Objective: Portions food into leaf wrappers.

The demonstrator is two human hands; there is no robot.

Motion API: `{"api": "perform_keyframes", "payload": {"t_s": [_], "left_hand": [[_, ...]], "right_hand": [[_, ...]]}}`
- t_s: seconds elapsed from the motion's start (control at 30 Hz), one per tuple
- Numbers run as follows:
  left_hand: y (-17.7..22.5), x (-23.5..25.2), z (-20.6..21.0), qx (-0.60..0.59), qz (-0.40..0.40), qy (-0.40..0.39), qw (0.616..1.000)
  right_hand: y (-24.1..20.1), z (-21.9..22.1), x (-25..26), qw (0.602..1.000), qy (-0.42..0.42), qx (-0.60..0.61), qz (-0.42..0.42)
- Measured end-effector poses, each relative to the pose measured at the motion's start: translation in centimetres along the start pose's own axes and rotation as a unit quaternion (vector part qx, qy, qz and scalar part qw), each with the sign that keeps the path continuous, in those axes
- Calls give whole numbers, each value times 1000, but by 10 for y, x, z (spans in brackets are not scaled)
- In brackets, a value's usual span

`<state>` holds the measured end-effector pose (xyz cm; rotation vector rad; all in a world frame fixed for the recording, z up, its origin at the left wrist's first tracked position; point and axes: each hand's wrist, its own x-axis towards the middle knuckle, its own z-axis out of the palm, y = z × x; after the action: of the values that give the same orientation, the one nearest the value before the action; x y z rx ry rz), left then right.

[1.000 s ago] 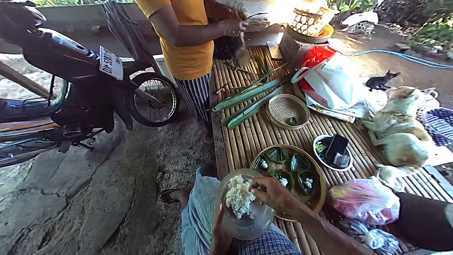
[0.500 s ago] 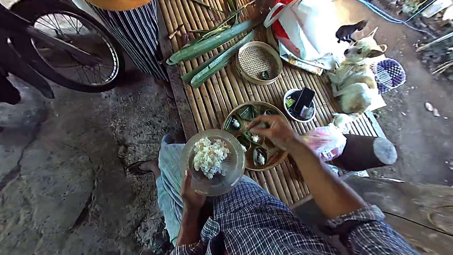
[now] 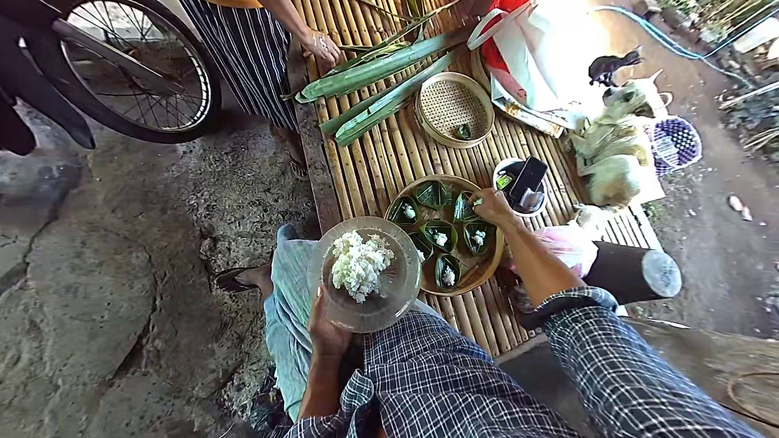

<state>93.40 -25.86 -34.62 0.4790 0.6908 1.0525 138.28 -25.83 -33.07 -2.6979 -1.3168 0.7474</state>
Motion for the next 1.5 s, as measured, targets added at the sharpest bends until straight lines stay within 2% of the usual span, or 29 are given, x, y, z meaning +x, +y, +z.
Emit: {"api": "perform_keyframes", "payload": {"t_s": [0.27,0.43,0.63,0.77,1.03,1.1,1.27,1.4,1.5], "left_hand": [[2,2,4,7,-17,22,1000],[2,2,7,-6,-18,24,1000],[5,-2,4,-21,-20,9,1000],[3,0,3,-33,-11,-2,999],[-1,-3,2,-30,-13,44,998],[-2,-3,2,-31,-14,32,999],[3,-1,5,38,-4,-1,999],[2,-2,5,46,12,-21,999],[2,-2,7,36,5,-6,999]], "right_hand": [[13,24,13,984,-60,-137,-98],[9,31,11,975,-52,-195,-90],[-2,19,-2,989,-29,-128,-69],[-9,17,-5,990,-22,-134,-37],[2,28,1,986,-29,-160,-35],[3,30,2,985,-42,-162,-35],[-20,14,-16,990,-60,-127,-13],[2,25,-12,996,22,-81,-4],[14,27,-8,995,71,-63,-35]]}}
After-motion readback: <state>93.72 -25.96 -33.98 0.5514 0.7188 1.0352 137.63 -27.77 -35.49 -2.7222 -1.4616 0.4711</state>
